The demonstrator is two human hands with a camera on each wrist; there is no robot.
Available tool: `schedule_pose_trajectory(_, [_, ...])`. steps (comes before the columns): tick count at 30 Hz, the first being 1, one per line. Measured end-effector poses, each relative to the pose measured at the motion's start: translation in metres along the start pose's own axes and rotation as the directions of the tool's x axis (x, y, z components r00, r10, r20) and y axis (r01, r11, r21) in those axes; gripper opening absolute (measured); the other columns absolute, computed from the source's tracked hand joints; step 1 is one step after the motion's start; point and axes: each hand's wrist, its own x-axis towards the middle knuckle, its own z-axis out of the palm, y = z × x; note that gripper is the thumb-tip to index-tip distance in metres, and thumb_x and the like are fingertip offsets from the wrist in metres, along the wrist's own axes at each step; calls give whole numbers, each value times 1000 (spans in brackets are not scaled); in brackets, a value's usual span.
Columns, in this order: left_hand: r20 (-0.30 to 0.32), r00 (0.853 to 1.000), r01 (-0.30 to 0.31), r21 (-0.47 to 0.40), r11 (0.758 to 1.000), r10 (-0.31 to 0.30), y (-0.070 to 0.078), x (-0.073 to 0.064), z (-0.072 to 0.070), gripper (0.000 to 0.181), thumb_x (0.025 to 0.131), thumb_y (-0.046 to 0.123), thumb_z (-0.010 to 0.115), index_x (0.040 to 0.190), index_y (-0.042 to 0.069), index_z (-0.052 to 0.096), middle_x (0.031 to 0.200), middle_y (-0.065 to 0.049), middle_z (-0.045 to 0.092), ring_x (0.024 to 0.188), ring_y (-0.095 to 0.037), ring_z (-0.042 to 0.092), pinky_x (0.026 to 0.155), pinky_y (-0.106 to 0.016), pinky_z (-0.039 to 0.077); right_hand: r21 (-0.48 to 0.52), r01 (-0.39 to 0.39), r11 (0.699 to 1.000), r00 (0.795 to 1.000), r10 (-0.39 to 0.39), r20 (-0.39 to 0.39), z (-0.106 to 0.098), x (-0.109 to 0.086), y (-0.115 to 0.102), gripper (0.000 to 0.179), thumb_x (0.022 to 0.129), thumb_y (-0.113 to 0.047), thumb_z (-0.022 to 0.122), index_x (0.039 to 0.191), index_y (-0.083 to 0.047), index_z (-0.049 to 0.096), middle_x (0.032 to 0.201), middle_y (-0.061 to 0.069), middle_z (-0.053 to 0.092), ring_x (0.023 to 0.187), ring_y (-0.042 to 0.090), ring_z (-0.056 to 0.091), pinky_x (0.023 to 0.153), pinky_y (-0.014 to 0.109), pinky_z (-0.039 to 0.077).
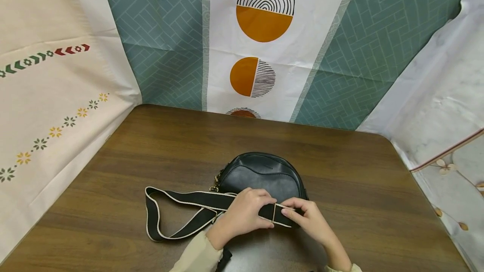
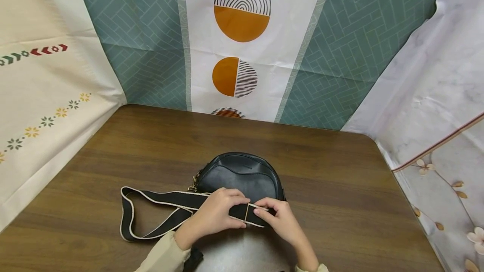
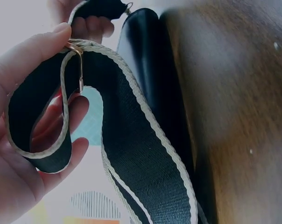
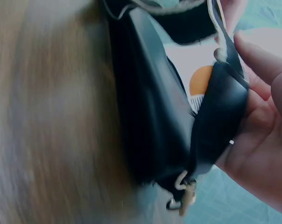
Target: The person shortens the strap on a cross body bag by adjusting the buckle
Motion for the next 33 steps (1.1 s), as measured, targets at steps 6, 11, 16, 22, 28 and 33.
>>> schedule_pose_trajectory(6, [-6,1000,-9,-28,1000,9,-3,0,1,46,63,31,79,99,6,68,90,1,61,82,-8,57,72,-23,42,72,-35,997,996,29,83,-14,-7,7,16,86,2,54,99,5,61,92,6,64,78,8,57,63,27,49])
schedule_pose_trajectory(11, [-5,1000,4,-18,1000,-4,-4,-1,2,46,63,32,79,99,7,68,90,2,62,82,-8,57,71,-22,41,77,-29,997,998,24,61,-20,-9,9,15,85,4,54,97,9,61,89,11,64,75,9,58,61,28,49])
schedule_pose_trajectory(16, [-14,1000,13,18,1000,-12,-4,0,2,45,61,35,79,97,10,69,89,4,62,79,-6,57,67,-21,40,27,-16,999,1000,16,7,-17,-7,9,12,84,4,56,92,8,63,83,10,65,70,8,58,56,29,49])
schedule_pose_trajectory(22, [12,1000,6,58,998,-7,-1,1,2,44,62,35,78,97,11,69,89,5,62,78,-6,57,65,-20,39,-2,-11,1000,1000,10,-24,-12,-5,6,11,83,4,57,91,8,64,82,10,65,68,7,58,54,28,49])
schedule_pose_trajectory(28, [6,1000,-16,89,996,15,1,2,2,44,61,37,78,96,11,69,87,5,61,77,-6,57,64,-21,39,30,-18,999,999,19,-31,-6,-1,1,14,83,4,57,95,9,61,84,14,64,71,8,60,56,27,50])
schedule_pose_trajectory(33, [2,999,-35,90,995,35,3,2,6,44,61,39,78,96,12,69,87,6,61,76,-5,57,65,-20,39,75,-20,997,999,22,-30,1,2,-4,18,83,5,56,100,12,56,84,18,63,72,9,60,58,26,50])
